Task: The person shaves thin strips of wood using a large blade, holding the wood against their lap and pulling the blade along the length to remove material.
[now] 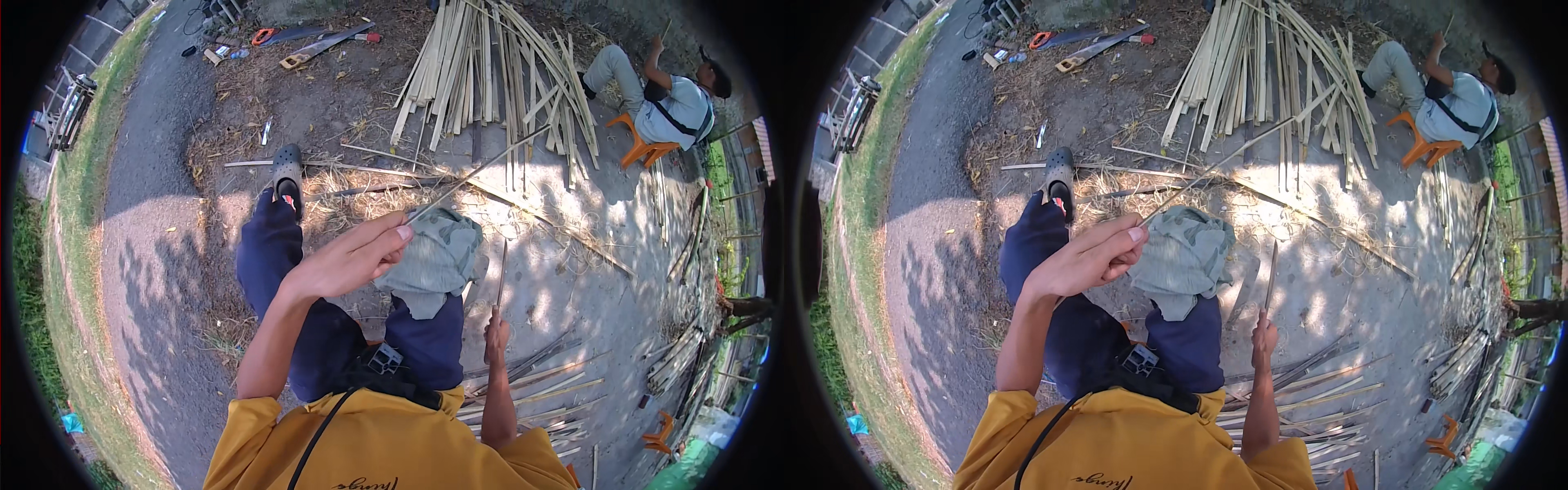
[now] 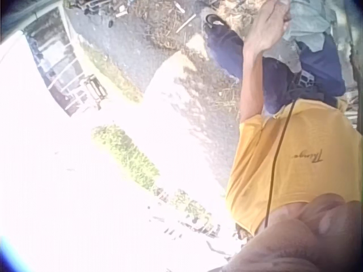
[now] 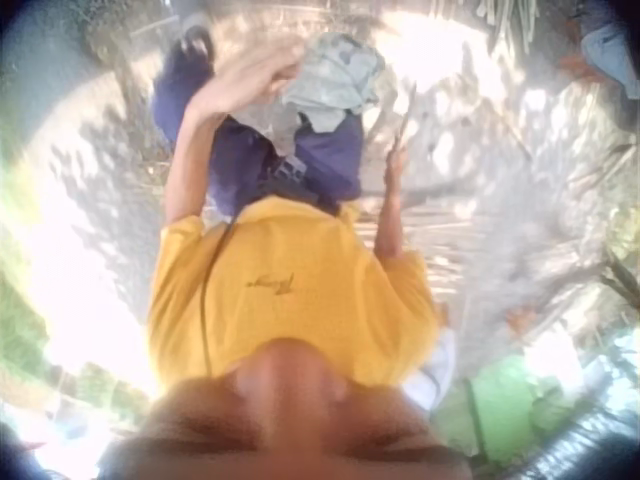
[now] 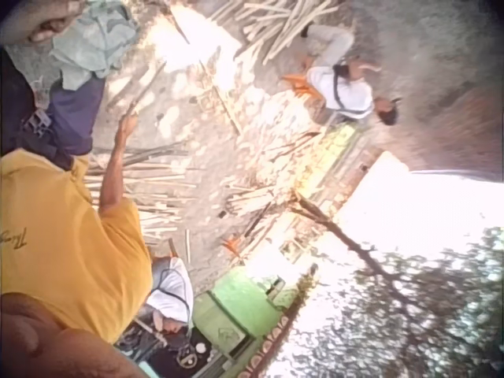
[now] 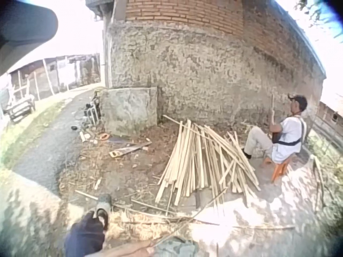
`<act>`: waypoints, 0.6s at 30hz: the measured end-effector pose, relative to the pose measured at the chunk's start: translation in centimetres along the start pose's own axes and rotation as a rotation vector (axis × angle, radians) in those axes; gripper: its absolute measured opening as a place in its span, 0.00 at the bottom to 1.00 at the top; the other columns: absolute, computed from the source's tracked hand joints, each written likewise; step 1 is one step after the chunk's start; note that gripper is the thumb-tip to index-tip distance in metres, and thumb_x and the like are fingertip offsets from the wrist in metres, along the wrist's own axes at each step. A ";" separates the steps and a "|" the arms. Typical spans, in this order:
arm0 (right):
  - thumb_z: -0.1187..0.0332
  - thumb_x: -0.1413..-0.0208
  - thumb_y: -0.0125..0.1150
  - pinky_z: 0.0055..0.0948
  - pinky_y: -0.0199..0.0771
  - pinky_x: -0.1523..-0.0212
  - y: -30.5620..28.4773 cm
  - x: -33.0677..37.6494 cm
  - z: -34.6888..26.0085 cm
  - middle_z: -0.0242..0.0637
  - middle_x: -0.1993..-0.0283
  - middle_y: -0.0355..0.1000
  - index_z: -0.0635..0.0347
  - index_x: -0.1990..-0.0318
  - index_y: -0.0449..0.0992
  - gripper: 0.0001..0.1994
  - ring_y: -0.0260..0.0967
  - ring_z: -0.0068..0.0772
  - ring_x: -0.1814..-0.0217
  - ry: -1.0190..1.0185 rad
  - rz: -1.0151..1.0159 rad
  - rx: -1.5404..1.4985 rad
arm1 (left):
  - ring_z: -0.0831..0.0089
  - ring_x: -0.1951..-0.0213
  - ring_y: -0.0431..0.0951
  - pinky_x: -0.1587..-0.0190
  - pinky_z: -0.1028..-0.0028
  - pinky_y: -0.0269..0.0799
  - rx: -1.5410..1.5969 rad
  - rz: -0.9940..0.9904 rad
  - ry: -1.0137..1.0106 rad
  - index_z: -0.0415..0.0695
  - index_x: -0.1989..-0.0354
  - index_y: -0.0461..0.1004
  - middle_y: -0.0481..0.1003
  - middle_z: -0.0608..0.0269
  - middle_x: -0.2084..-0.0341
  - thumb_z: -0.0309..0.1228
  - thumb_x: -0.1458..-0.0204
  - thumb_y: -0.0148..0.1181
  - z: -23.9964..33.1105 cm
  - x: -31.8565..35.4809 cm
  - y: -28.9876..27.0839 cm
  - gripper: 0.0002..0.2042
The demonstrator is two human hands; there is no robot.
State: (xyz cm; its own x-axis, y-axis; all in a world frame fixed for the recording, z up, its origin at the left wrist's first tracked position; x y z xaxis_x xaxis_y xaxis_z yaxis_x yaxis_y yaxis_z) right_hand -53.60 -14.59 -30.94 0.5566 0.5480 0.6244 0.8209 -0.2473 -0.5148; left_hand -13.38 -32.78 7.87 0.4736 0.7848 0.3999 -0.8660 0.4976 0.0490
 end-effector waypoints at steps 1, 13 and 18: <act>0.36 0.34 0.59 0.28 0.61 0.82 -0.9 0.8 -1.0 0.27 0.81 0.64 0.58 0.69 0.72 0.30 0.61 0.21 0.83 -0.048 -0.012 -0.147 | 0.83 0.77 0.56 0.76 0.76 0.53 0.005 -0.007 0.002 0.45 0.60 0.67 0.59 0.76 0.74 0.45 0.23 0.44 -0.4 0.4 0.0 0.17; 0.43 0.29 0.56 0.22 0.58 0.81 -7.1 16.2 -23.2 0.28 0.79 0.65 0.60 0.64 0.71 0.25 0.61 0.16 0.81 -0.806 -0.106 -0.382 | 0.88 0.81 0.52 0.81 0.80 0.50 0.269 0.047 -0.090 0.41 0.58 0.73 0.56 0.78 0.79 0.38 0.23 0.46 -6.7 -0.4 2.9 0.15; 0.38 0.36 0.63 0.33 0.65 0.78 -4.6 21.3 -26.2 0.32 0.83 0.66 0.60 0.64 0.74 0.28 0.68 0.27 0.82 -0.959 -0.157 0.016 | 0.83 0.80 0.65 0.76 0.72 0.64 -0.158 0.269 0.232 0.34 0.60 0.81 0.68 0.69 0.82 0.32 0.27 0.53 -8.1 -0.5 3.8 0.15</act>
State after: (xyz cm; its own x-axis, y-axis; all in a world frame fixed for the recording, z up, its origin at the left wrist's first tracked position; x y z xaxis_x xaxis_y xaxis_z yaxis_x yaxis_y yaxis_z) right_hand -42.22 -22.75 0.14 0.0944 0.9941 -0.0538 0.8713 -0.1087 -0.4786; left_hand -15.62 -28.30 0.47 0.2719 0.9488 0.1608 -0.9374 0.2989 -0.1785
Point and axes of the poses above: each hand's wrist, its own x-axis away from the middle knuckle, its own y-axis out of the palm, z = x × y, the point moved 4 cm from there along -x, towards the middle knuckle
